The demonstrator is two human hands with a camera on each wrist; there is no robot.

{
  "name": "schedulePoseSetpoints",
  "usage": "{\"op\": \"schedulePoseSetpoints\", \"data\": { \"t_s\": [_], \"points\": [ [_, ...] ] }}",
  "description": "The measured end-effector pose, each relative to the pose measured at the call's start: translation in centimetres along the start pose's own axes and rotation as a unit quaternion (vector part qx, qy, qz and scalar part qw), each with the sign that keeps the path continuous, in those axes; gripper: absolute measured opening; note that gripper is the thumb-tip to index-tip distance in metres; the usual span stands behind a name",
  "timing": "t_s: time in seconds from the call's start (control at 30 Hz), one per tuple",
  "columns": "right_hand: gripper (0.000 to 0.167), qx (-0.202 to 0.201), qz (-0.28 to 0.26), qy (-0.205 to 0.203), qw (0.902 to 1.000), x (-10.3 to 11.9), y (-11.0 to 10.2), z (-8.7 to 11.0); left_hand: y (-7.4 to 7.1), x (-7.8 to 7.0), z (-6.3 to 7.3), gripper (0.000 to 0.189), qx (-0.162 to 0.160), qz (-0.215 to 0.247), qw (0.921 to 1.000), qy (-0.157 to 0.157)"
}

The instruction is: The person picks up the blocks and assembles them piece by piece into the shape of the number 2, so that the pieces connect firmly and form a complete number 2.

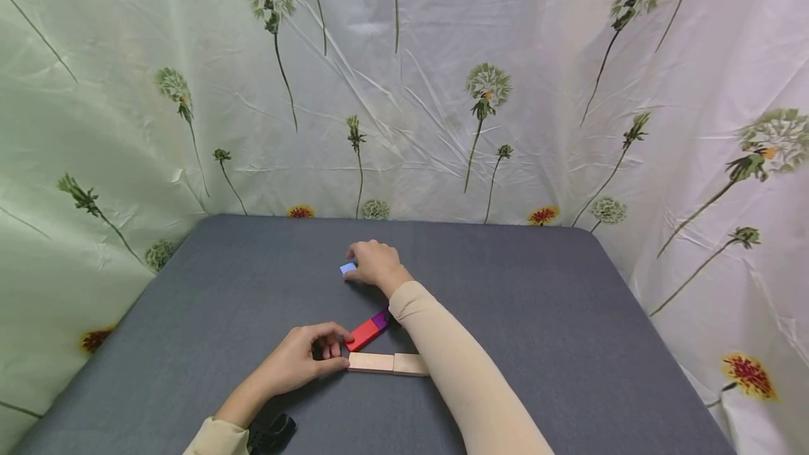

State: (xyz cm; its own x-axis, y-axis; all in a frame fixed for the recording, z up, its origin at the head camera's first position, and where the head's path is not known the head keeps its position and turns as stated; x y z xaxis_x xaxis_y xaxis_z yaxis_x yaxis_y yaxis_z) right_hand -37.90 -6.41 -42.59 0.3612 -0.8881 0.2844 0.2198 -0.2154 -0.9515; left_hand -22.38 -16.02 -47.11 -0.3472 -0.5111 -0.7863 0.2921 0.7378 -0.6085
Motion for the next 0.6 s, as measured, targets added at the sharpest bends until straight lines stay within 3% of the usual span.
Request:
{"op": "schedulePoseSetpoints", "data": {
  "t_s": [0.2, 0.6],
  "points": [
    [0.043, -0.016, 0.002, 0.02, 0.9997, -0.03, -0.06, 0.43, 0.17, -0.01, -0.04, 0.025, 0.003, 0.003, 1.0, -0.004],
    [0.04, -0.009, 0.0, 0.012, 0.9999, -0.16, -0.14, 0.47, 0.13, -0.1, -0.04, 0.024, 0.002, 0.008, 1.0, 0.004]
  ]
}}
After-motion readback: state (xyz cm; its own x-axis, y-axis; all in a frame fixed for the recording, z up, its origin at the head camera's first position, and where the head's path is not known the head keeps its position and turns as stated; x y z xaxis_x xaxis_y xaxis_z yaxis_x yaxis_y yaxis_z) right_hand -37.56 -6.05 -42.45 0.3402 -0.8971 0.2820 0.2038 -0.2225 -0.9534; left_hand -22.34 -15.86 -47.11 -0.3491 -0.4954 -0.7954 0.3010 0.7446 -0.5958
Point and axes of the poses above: each hand's wrist, its own z-axis away from the middle knuckle, its own y-axis out of the palm, x = y × z, the point moved 8 cm from there along -z, towards the middle knuckle, and after that the axes turned 6 degrees about y, right-handed, at the moved point
